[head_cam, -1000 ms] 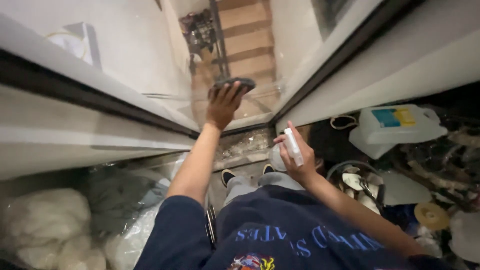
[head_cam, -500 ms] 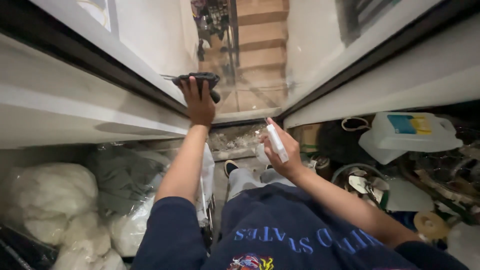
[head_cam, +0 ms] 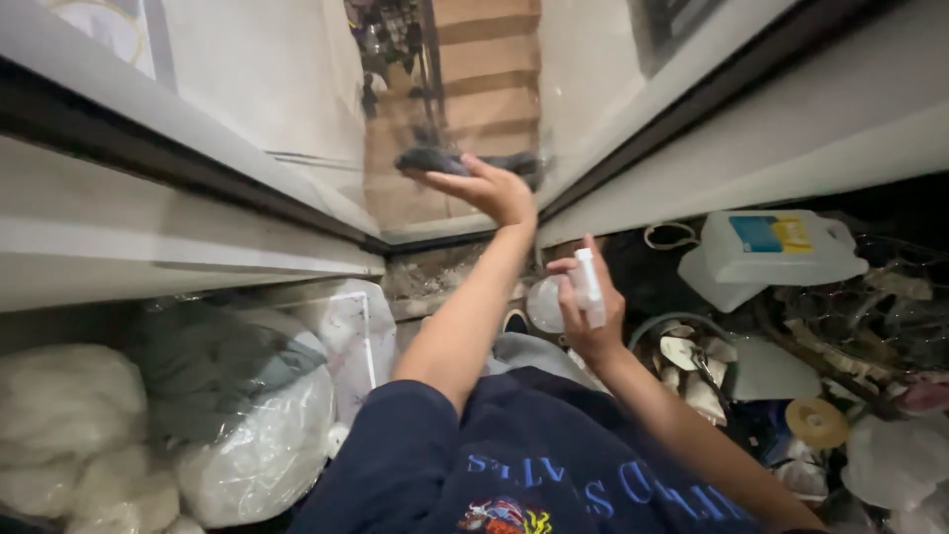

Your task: The person is cleaning a glass window using a spray bottle and a cloth.

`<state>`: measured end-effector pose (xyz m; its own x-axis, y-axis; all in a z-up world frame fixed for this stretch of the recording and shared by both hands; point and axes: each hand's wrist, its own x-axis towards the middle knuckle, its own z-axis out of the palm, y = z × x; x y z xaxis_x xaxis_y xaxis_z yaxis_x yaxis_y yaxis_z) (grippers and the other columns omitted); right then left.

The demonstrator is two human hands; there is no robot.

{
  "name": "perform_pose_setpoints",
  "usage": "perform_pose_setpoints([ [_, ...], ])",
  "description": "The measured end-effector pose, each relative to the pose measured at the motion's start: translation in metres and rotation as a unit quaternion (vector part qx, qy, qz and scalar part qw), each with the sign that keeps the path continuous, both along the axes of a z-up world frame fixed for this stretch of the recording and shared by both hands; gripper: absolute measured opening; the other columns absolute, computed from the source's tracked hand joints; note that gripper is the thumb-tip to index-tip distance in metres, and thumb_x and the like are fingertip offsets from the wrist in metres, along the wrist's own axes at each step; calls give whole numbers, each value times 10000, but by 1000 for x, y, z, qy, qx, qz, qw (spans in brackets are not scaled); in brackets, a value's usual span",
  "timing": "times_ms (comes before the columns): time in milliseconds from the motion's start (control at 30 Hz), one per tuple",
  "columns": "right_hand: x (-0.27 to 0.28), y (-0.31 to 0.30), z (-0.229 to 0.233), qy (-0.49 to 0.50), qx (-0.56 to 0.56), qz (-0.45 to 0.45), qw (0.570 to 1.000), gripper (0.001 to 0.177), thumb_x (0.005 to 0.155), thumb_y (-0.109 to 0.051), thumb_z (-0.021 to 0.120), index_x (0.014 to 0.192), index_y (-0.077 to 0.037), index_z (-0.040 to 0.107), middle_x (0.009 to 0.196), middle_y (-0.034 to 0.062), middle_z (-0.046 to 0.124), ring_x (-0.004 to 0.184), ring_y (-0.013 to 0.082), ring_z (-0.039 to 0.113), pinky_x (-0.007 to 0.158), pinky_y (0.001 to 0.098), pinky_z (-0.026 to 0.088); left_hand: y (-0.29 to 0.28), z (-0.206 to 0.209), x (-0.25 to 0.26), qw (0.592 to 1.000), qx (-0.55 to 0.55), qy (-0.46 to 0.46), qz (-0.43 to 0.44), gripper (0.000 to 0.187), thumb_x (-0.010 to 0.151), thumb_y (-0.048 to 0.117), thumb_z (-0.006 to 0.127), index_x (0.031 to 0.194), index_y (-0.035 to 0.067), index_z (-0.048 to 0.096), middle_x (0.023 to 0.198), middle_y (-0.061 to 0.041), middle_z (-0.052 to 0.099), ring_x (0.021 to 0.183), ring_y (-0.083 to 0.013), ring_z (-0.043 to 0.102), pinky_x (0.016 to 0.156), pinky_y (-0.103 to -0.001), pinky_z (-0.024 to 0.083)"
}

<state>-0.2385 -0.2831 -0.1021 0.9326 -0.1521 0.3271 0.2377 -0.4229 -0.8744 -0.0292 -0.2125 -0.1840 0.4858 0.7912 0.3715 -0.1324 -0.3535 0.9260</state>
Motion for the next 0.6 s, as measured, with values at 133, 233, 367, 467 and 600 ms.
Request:
perform_pose_setpoints([
  [133,-11,-23,13,-7,6,-26,1000,586,1018,-13,573,1557,84,362,1078,105,737,946,138,686,896,281,540,-47,3,-3,974,-210,73,-31,762,1056,137,494,1611,-92,25,1702,-334,67,1573,-420,189,1278,-443,177],
  [233,-19,-44,14,-9,14,-32,999,599,1032,-17,557,1582,67,338,1098,114,721,965,152,683,890,282,545,-73,0,5,923,-344,153,-80,828,989,147,547,1600,-59,28,1667,-294,146,1517,-376,286,1240,-413,232],
  [367,-24,-65,7,-8,33,-34,999,612,1059,-30,543,1612,49,294,1161,143,699,1043,179,679,961,311,536,-86,-27,38,791,-589,148,-81,589,837,73,514,1400,-52,395,1402,-248,553,1248,-356,571,1057,-436,483],
  [467,-30,-70,-2,3,53,-31,998,624,1061,-40,548,1621,47,289,1159,141,697,1053,177,665,976,314,531,-64,-121,59,641,-731,154,-177,322,876,146,487,1147,-12,557,1134,-176,642,1044,-349,626,963,-475,535],
  [600,-29,-65,-2,5,57,-15,998,614,1061,-44,540,1613,51,289,1166,142,694,1034,169,661,949,297,530,16,-132,53,522,-791,97,-306,400,843,234,410,1054,-30,624,1041,-196,694,972,-367,674,950,-526,548],
])
